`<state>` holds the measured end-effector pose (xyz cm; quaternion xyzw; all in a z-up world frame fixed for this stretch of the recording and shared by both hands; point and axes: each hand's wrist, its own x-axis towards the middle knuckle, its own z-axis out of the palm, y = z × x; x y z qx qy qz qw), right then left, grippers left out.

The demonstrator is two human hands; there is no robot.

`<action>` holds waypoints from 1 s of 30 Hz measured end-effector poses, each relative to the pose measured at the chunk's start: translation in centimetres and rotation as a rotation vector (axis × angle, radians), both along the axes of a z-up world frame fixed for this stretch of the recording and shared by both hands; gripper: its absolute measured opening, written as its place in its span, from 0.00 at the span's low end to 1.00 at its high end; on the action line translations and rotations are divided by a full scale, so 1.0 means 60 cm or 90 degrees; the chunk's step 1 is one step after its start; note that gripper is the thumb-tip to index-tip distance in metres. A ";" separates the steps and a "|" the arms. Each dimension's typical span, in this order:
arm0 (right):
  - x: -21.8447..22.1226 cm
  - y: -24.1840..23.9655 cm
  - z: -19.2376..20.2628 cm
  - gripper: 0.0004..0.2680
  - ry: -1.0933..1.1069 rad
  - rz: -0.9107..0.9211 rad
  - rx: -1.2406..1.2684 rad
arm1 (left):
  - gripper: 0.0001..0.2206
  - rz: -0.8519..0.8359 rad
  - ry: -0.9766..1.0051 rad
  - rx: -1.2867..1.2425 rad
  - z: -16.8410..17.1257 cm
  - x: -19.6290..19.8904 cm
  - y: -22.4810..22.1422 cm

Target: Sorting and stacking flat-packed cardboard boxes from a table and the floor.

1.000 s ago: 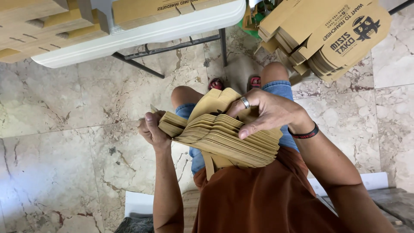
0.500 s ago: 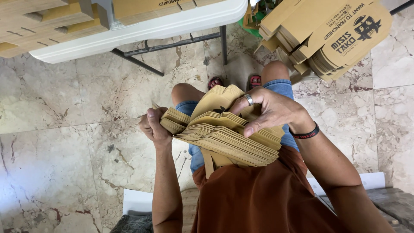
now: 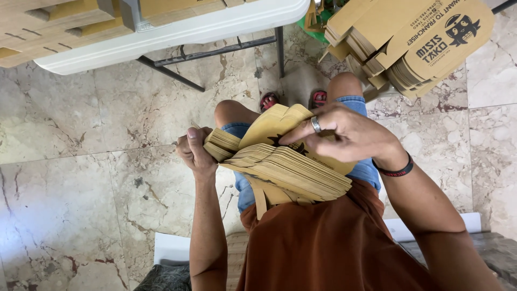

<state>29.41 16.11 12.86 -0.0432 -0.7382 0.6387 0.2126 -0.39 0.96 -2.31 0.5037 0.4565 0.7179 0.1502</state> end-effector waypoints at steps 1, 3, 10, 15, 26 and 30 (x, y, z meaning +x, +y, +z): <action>0.000 -0.001 0.005 0.17 0.002 0.004 0.017 | 0.31 0.005 0.003 -0.001 0.001 0.000 0.000; -0.002 -0.003 0.011 0.18 0.004 0.008 0.034 | 0.31 0.010 0.007 -0.002 0.003 0.002 0.001; -0.002 -0.010 -0.014 0.18 0.001 0.010 -0.012 | 0.31 -0.006 -0.003 -0.009 0.015 0.000 -0.014; -0.003 -0.014 -0.027 0.19 0.022 0.040 -0.031 | 0.30 -0.036 -0.029 0.051 0.026 0.009 -0.016; -0.004 -0.022 -0.037 0.20 0.063 0.070 -0.056 | 0.29 -0.048 -0.004 0.088 0.056 0.018 -0.020; -0.004 -0.024 -0.043 0.20 0.071 0.072 -0.060 | 0.29 -0.053 -0.002 0.091 0.054 0.017 -0.022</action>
